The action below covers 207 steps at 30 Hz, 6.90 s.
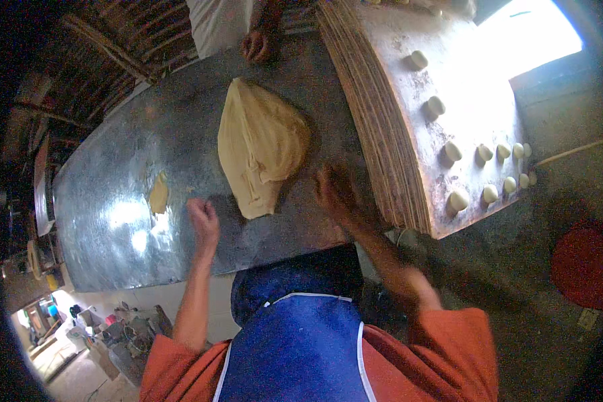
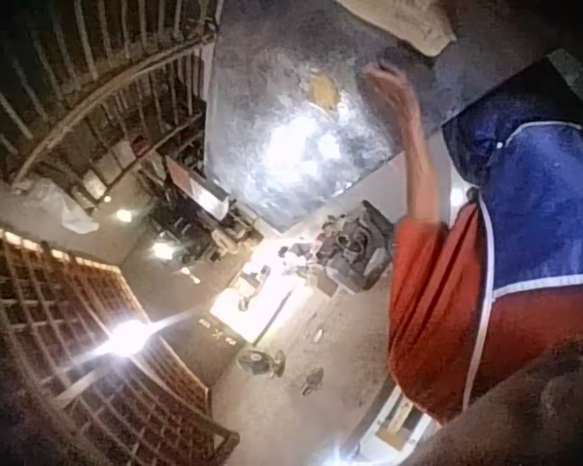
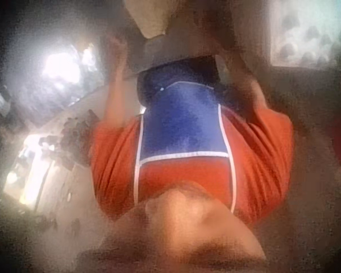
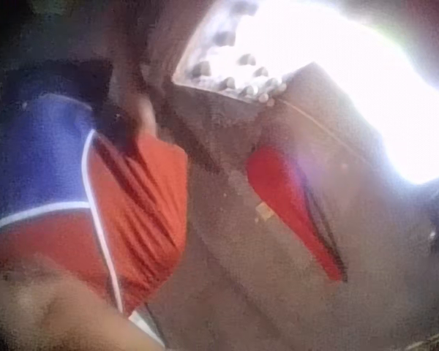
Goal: The person repeatedly pinches small pieces of dough from a large mass on a metal table, rolls them into balls, and places them on a nearby wooden board. Another person is visible across the table performing similar actions.
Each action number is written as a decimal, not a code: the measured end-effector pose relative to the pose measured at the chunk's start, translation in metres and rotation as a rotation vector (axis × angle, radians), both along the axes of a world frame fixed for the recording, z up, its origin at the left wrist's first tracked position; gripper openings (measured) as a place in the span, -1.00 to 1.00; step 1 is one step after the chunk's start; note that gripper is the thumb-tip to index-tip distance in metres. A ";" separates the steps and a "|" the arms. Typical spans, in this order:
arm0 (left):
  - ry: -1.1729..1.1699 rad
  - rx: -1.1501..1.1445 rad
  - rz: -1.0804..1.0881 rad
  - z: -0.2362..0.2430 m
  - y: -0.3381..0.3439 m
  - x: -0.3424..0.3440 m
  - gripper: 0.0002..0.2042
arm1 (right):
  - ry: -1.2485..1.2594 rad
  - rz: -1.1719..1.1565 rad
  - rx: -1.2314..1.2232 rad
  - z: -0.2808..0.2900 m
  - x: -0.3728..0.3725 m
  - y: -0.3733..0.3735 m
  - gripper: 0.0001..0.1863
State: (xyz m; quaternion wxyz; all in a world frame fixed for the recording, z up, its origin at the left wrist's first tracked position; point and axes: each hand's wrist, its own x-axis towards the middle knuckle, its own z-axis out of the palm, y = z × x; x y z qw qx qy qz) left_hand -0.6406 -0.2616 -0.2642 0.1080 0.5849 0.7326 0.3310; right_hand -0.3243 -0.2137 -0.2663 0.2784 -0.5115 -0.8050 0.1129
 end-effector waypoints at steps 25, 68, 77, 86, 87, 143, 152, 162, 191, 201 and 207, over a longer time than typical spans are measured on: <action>0.138 -0.159 -0.213 0.015 -0.050 -0.048 -0.68 | 0.732 0.023 -0.579 -0.036 0.026 -0.014 -0.74; -0.003 -0.019 -0.199 0.064 0.013 0.063 -0.52 | 0.613 0.205 -1.149 0.051 -0.028 -0.045 -0.61; -0.746 -0.443 -0.034 0.105 -0.056 0.078 -0.76 | 1.082 0.056 -1.419 0.034 -0.102 -0.030 -0.57; -1.963 -0.895 0.115 0.061 0.020 0.082 -0.72 | 0.146 0.059 -0.575 0.091 -0.079 -0.071 -0.77; -2.192 -0.890 0.052 0.052 0.023 0.083 -0.74 | 0.128 0.070 -0.511 0.100 -0.076 -0.076 -0.79; -0.037 0.058 -0.123 0.012 0.000 -0.002 -0.74 | 0.003 0.041 -0.100 -0.016 0.013 -0.003 -0.58; -0.014 0.062 -0.224 0.006 -0.016 0.001 -0.79 | -0.010 -0.027 -0.092 -0.014 -0.001 0.011 -0.60; -0.075 -0.079 -0.314 0.030 -0.026 -0.037 -0.70 | 0.326 -0.015 -0.264 0.001 0.010 -0.011 -0.80; 0.009 -0.265 -0.367 0.060 -0.016 -0.032 -0.87 | -0.275 0.248 -0.032 0.073 -0.035 -0.011 -0.48; 0.028 0.125 -0.083 0.003 0.004 0.031 -0.76 | -0.120 0.095 -0.351 0.020 -0.010 -0.003 -0.59; 0.108 0.018 -0.081 0.002 -0.001 0.014 -0.76 | -0.125 0.095 -0.257 0.003 0.011 0.005 -0.65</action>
